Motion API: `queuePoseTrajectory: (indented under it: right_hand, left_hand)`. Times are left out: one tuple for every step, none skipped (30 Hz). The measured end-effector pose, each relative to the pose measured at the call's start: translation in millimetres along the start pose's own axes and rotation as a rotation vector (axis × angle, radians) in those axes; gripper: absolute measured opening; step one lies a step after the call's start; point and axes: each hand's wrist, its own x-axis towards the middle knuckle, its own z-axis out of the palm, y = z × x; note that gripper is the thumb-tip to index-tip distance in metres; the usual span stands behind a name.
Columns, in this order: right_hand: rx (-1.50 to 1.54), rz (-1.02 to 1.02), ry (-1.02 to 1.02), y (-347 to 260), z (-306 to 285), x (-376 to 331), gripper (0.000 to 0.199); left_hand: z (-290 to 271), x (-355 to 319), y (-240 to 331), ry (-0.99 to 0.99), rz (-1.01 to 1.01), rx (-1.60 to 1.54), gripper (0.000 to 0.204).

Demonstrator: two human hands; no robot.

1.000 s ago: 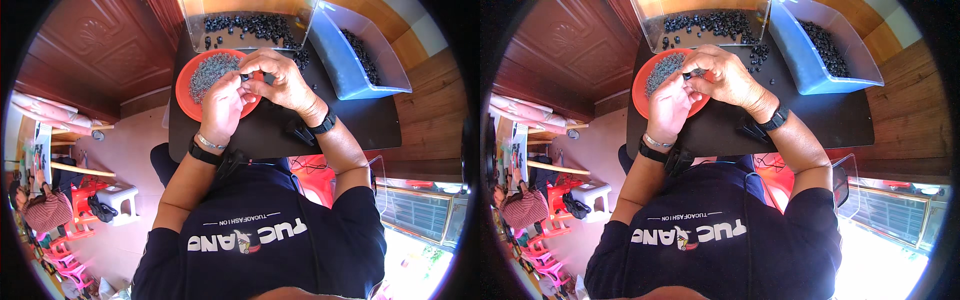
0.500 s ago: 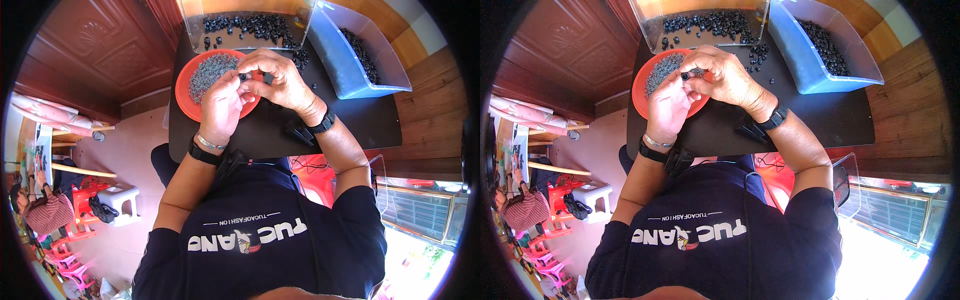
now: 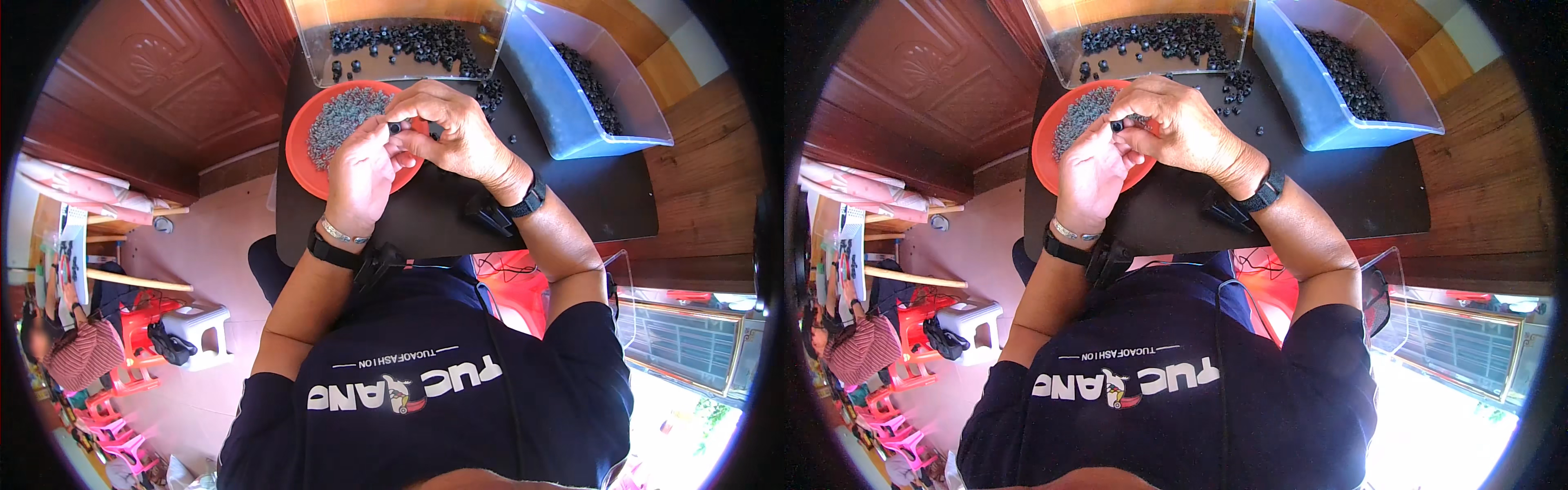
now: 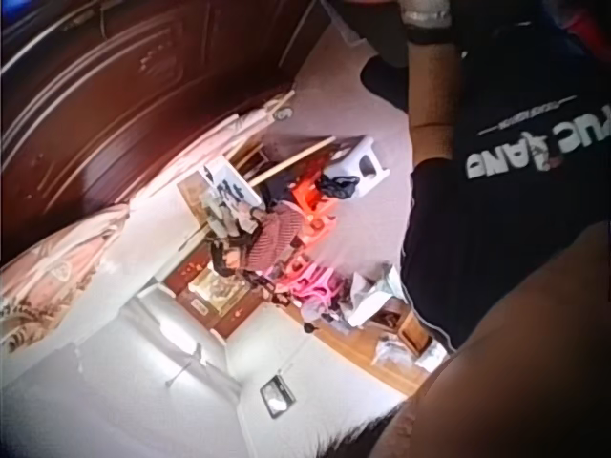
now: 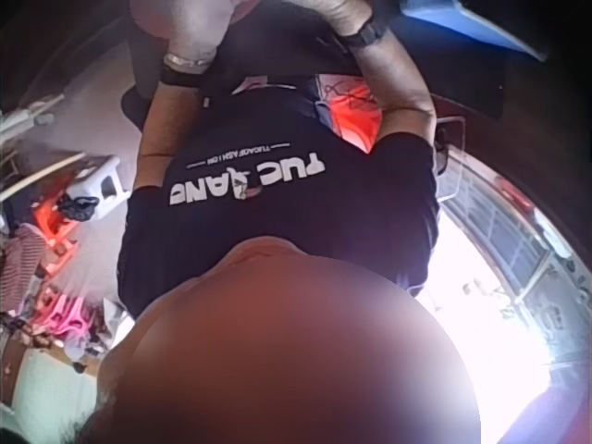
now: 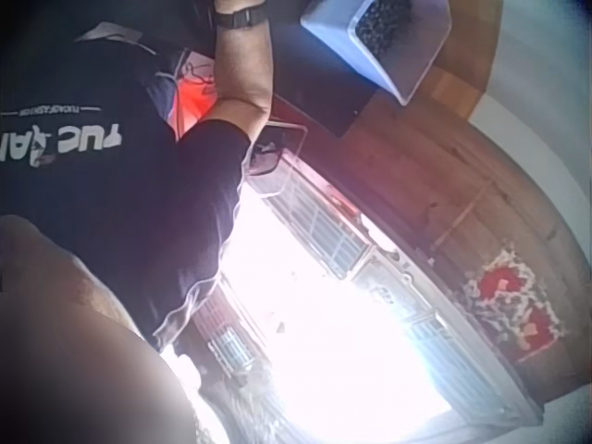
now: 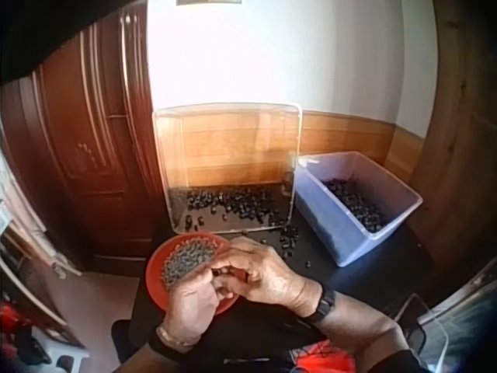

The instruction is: Assembling small black components by hand at a manual workstation.

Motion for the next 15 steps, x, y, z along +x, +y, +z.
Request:
queuePoseTrajectory:
  right_hand:
    - [0.000,0.000,0.000,0.3,0.0,-0.1,0.028]
    - [-0.004,-0.017,0.013,1.0,0.2,-0.2,0.028]
    - [-0.009,-0.034,0.025,1.6,0.2,-0.2,0.027]
    - [-0.008,-0.034,0.026,1.8,-0.2,0.0,0.027]
    - [0.004,-0.033,0.023,2.0,-1.0,0.1,0.027]
    - [0.016,-0.032,0.020,2.0,-1.3,0.2,0.027]
    - [0.017,-0.032,0.021,1.8,-1.4,0.1,0.027]
    - [0.053,-0.014,0.019,1.3,-1.5,-0.2,0.028]
    - [0.088,0.003,0.017,1.0,-1.7,-0.5,0.028]
    - [0.088,0.002,0.017,0.8,-2.2,-0.7,0.028]
    - [0.110,0.017,0.005,0.7,-2.8,-0.8,0.029]
    - [0.131,0.033,-0.007,0.5,-2.9,-0.7,0.029]
    - [0.131,0.032,-0.007,0.2,-2.6,-0.4,0.029]
    - [0.117,0.021,0.011,-0.2,-2.3,-0.1,0.030]
    - [0.104,0.009,0.029,-0.6,-1.9,0.2,0.031]
  left_hand:
    - [0.0,-0.1,0.0,-0.003,0.004,0.007,0.023]
    - [0.3,-0.3,-0.1,-0.003,0.004,0.007,0.023]
    - [0.6,-0.7,0.1,-0.004,0.003,-0.002,0.023]
    - [1.0,-0.9,0.2,-0.004,0.003,-0.011,0.023]
    - [1.6,-0.8,0.2,-0.004,0.004,-0.011,0.023]
    - [2.3,-0.7,0.5,-0.030,0.018,-0.028,0.023]
    - [2.7,-0.6,0.8,-0.055,0.033,-0.045,0.024]
    - [2.1,-0.5,0.8,-0.055,0.033,-0.044,0.024]
    - [1.1,-0.3,0.4,-0.072,0.041,-0.052,0.024]
    - [0.6,-0.2,0.3,-0.090,0.048,-0.060,0.024]
    - [0.8,-0.3,0.2,-0.090,0.049,-0.059,0.024]
    - [1.6,-0.3,0.0,-0.100,0.055,-0.073,0.025]
    - [1.9,-0.3,0.1,-0.110,0.060,-0.086,0.025]
    - [0.7,-0.1,-0.2,-0.110,0.060,-0.086,0.025]
    - [-0.5,0.1,-0.6,-0.101,0.067,-0.071,0.025]
